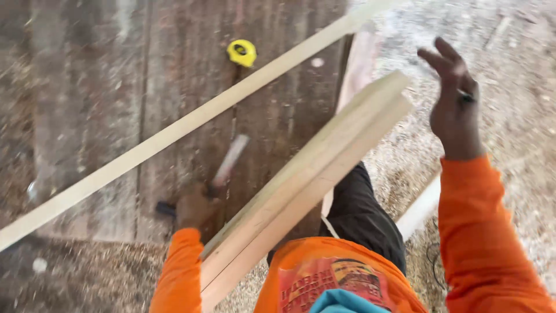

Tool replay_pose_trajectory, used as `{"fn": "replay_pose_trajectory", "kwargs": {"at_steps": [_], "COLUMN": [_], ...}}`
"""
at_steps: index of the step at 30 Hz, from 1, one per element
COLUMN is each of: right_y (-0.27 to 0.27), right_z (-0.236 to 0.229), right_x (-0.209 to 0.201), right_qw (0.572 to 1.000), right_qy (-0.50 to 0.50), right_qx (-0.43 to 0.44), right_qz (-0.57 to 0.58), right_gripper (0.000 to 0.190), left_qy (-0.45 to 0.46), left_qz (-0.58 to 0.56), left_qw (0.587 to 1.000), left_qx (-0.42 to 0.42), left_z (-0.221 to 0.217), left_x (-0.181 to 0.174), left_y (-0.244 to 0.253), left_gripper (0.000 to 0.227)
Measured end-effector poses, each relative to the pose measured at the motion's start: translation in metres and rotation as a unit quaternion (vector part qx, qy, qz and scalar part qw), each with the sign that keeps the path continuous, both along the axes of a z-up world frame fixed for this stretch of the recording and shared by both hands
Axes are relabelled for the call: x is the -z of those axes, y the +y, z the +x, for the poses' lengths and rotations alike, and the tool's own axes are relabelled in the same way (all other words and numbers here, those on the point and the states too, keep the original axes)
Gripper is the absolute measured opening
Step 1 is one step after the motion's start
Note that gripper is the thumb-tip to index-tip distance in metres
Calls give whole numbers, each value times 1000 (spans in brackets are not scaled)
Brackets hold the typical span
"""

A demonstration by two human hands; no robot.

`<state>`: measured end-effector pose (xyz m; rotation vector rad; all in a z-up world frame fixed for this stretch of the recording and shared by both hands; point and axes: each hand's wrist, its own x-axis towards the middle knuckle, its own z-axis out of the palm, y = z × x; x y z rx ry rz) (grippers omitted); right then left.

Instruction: Measuring and marking lines on wooden boards and strips using a square, tape measure, and a pen.

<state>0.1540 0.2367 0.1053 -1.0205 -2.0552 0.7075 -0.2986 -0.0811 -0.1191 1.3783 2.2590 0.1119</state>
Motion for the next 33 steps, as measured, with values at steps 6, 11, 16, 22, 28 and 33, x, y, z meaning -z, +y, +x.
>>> {"fn": "replay_pose_trajectory", "kwargs": {"at_steps": [6,11,16,22,28,33], "right_y": [-105,-163,-163,-127,-86,-80], "right_z": [89,-18,-7,50,59,49], "right_x": [47,26,21,83,121,134], "right_qw": [932,953,908,880,892,882], "right_qy": [310,103,102,106,70,85], "right_qx": [129,-95,-107,-29,46,40], "right_qz": [-136,-269,-393,-461,-445,-462], "right_gripper": [65,35,35,21,20,20], "left_qy": [-151,-364,-497,-502,-56,1], "left_qz": [207,243,231,129,226,252], "left_qw": [966,881,829,846,969,953], "left_qx": [-20,-183,-111,-129,83,166], "left_z": [-16,66,189,267,283,305], "left_x": [-58,-236,-191,-161,-180,-169], "left_y": [-9,48,111,171,185,187], "left_gripper": [29,14,18,32,80,110]}}
